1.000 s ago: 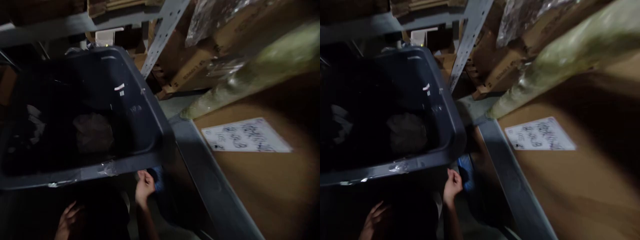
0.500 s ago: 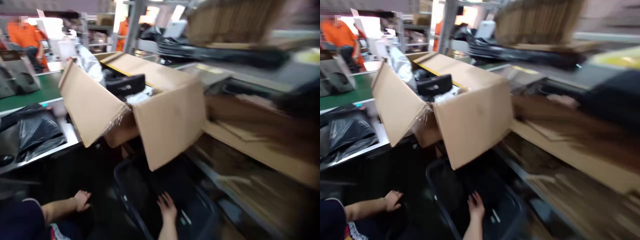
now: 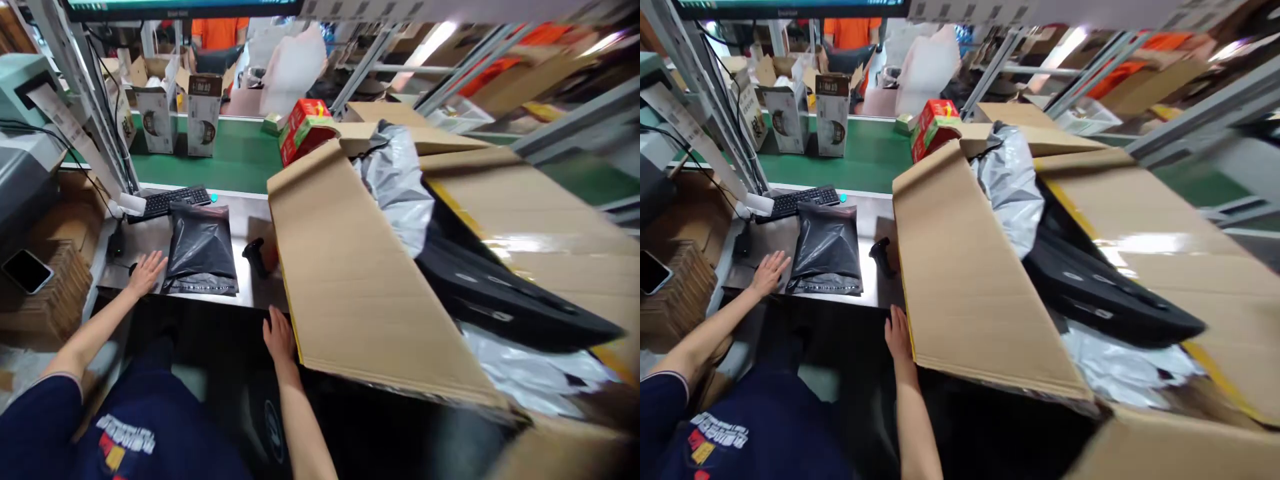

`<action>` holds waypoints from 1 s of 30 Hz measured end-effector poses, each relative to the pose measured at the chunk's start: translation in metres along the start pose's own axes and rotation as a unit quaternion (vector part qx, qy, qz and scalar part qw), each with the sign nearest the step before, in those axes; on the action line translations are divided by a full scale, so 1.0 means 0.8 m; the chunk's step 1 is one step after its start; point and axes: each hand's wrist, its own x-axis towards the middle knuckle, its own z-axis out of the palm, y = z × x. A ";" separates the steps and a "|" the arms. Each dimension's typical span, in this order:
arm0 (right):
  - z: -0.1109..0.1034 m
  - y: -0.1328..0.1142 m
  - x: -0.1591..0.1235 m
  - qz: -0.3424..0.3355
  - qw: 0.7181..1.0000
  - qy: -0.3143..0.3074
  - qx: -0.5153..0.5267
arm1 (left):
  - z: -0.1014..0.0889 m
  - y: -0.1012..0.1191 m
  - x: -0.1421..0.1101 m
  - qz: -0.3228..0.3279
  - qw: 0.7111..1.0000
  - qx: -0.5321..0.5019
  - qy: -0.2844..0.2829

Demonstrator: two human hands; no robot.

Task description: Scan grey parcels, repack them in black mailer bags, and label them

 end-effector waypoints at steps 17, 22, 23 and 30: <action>0.095 -0.024 0.132 -0.280 0.904 -0.311 0.090 | 0.032 -0.027 0.008 0.234 0.928 -0.074 -0.280; 0.079 -0.034 0.088 -0.201 0.903 -0.324 0.201 | 0.023 0.013 -0.032 0.106 0.942 -0.127 -0.292; 0.075 -0.035 0.090 -0.167 0.905 -0.307 0.243 | 0.019 0.017 -0.033 0.074 0.944 -0.156 -0.282; 0.049 -0.077 0.175 0.123 0.865 -0.074 0.482 | -0.028 0.030 0.019 -0.236 0.888 -0.395 0.005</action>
